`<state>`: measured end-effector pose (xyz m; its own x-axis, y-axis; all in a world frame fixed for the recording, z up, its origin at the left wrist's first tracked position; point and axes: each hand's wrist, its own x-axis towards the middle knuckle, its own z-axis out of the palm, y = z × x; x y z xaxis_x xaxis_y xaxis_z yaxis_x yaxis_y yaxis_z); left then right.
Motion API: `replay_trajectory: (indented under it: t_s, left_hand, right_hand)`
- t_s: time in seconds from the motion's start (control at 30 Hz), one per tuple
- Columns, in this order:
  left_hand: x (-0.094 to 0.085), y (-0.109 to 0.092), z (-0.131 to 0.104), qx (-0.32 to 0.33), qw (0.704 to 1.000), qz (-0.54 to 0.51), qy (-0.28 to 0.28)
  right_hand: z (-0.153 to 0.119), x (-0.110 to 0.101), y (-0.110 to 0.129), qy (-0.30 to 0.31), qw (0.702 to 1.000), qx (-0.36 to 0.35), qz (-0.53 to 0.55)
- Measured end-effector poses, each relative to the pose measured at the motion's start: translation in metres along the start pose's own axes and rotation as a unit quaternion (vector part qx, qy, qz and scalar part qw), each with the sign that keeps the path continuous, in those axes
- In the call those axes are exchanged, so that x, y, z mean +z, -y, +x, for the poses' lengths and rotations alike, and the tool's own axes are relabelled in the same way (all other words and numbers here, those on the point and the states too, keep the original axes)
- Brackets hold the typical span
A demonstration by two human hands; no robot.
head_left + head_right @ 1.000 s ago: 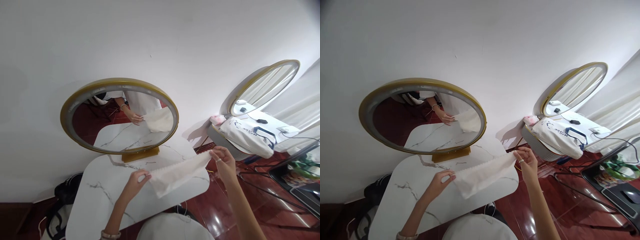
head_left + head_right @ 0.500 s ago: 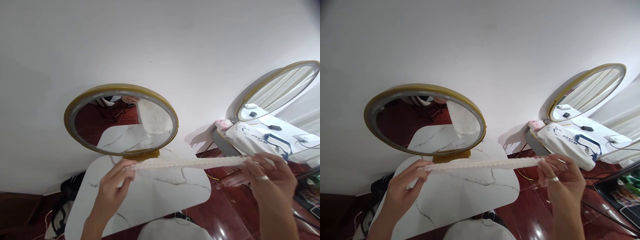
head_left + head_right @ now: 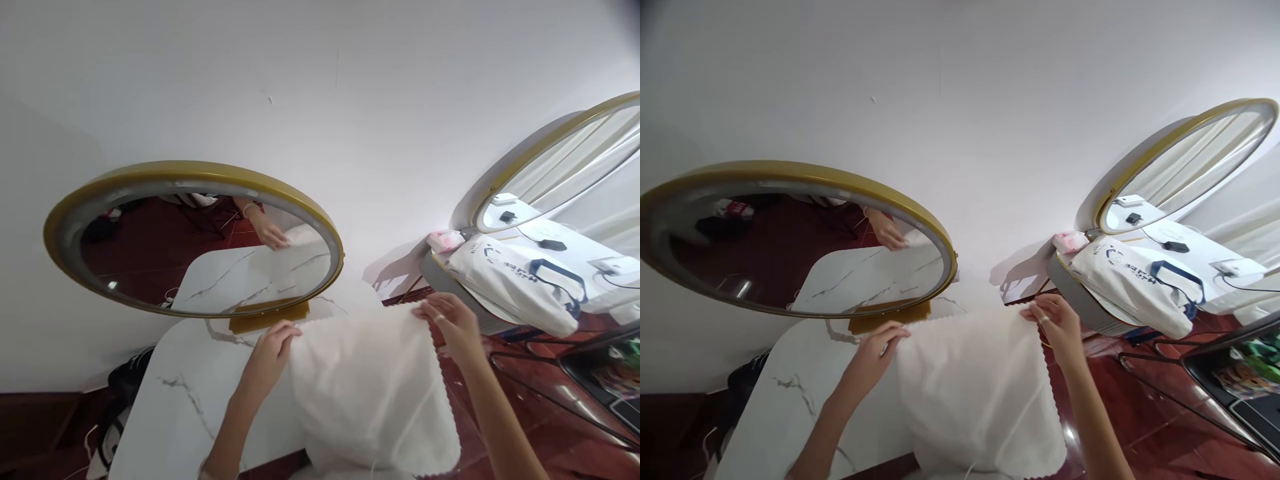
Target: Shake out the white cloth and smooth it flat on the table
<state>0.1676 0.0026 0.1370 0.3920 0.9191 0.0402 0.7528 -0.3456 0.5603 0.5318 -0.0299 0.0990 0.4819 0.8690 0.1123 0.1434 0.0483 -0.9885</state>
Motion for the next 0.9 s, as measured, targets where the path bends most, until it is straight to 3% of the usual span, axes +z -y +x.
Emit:
replay_trajectory:
  t_s: [0.1,0.17,0.33,0.43,0.53,0.67,0.9]
  left_hand:
    - [0.047,0.021,0.039,-0.059,0.994,0.094,0.019]
    - [0.082,0.032,0.046,-0.091,0.985,0.145,0.009]
    - [0.168,0.052,0.021,-0.068,0.978,0.193,-0.037]
    - [0.204,0.067,0.016,-0.055,0.975,0.19,-0.103]
    - [0.219,0.081,0.027,-0.05,0.969,0.184,-0.157]
    - [0.223,0.088,0.046,-0.047,0.967,0.187,-0.167]
    - [0.217,0.08,0.081,-0.109,0.96,0.228,-0.117]
  right_hand:
    - [0.036,0.028,-0.059,0.05,0.994,-0.029,-0.098]
    - [0.037,0.042,-0.09,0.072,0.986,-0.046,-0.14]
    - [-0.023,0.072,-0.138,0.137,0.963,-0.095,-0.214]
    - [-0.055,0.097,-0.153,0.179,0.939,-0.136,-0.261]
    - [-0.061,0.126,-0.163,0.209,0.88,-0.207,-0.373]
    - [-0.045,0.153,-0.176,0.205,0.818,-0.233,-0.485]
    - [-0.003,0.177,-0.184,0.188,0.799,-0.207,-0.533]
